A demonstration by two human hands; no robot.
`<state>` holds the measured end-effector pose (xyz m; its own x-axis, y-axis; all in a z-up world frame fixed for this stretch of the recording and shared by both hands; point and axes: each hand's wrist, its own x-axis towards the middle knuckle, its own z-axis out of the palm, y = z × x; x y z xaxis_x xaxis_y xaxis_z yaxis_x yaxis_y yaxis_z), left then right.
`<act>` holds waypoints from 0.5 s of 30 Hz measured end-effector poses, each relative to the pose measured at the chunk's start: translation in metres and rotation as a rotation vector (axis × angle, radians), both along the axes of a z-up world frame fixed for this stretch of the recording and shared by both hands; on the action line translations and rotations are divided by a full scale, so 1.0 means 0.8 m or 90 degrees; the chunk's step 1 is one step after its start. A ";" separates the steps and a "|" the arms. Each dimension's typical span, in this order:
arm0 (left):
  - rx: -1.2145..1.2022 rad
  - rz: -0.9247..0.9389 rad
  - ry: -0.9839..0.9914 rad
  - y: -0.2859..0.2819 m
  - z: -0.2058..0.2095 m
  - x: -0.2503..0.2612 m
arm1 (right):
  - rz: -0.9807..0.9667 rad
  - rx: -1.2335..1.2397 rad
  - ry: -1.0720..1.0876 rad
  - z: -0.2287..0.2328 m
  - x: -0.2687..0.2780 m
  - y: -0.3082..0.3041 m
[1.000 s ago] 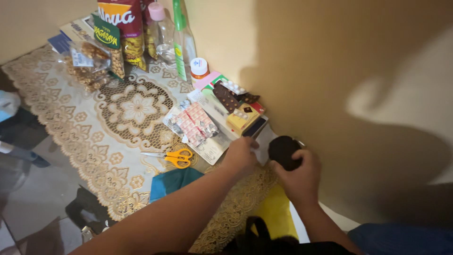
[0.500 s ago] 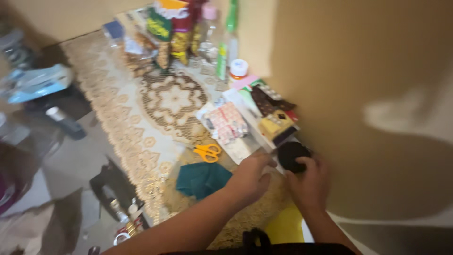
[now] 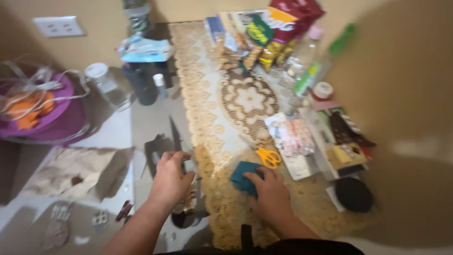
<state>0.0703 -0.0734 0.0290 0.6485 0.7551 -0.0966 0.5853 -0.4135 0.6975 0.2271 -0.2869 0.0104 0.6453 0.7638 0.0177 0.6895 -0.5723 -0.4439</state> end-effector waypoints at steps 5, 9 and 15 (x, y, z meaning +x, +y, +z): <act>-0.090 0.041 0.069 -0.006 0.008 -0.048 | 0.061 0.123 0.020 -0.016 0.046 0.034; -0.128 0.042 0.113 -0.023 0.018 -0.065 | 0.137 0.261 -0.145 0.016 0.040 0.074; -0.081 -0.025 0.155 -0.043 0.006 -0.079 | 0.357 0.138 0.107 0.009 -0.056 0.126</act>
